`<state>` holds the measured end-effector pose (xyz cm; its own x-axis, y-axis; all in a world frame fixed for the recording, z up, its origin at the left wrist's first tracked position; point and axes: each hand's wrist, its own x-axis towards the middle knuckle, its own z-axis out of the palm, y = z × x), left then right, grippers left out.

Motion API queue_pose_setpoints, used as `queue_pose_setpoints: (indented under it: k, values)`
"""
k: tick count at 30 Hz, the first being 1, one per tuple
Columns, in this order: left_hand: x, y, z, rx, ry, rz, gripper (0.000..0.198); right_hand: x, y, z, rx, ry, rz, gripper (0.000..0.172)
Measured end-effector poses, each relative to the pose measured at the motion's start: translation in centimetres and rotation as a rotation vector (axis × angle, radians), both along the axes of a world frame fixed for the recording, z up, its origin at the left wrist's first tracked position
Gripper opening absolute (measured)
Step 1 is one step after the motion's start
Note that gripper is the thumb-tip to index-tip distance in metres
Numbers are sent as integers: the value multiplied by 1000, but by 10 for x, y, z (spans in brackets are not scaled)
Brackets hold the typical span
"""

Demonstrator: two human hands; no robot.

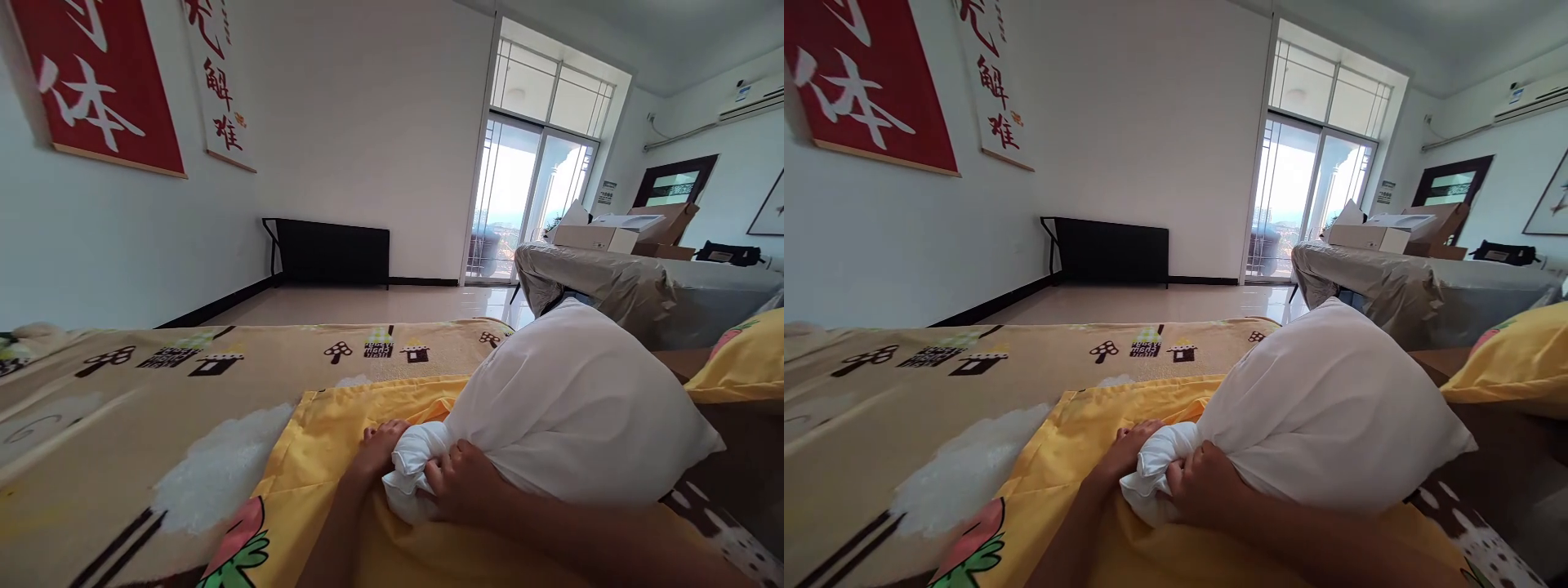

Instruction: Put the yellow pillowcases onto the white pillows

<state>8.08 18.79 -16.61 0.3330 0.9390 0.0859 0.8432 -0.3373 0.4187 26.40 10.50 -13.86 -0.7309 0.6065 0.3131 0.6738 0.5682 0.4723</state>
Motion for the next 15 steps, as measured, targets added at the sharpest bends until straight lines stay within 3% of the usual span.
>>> queue_pose_setpoints:
  k: [7, 15]
  values:
    - [12, 9, 14, 191, 79, 178, 30, -9, -1, -3, -45, -6, -29, 22]
    - [30, 25, 60, 209, 195, 184, 24, -12, 1, 5, -176, -10, -34, 18]
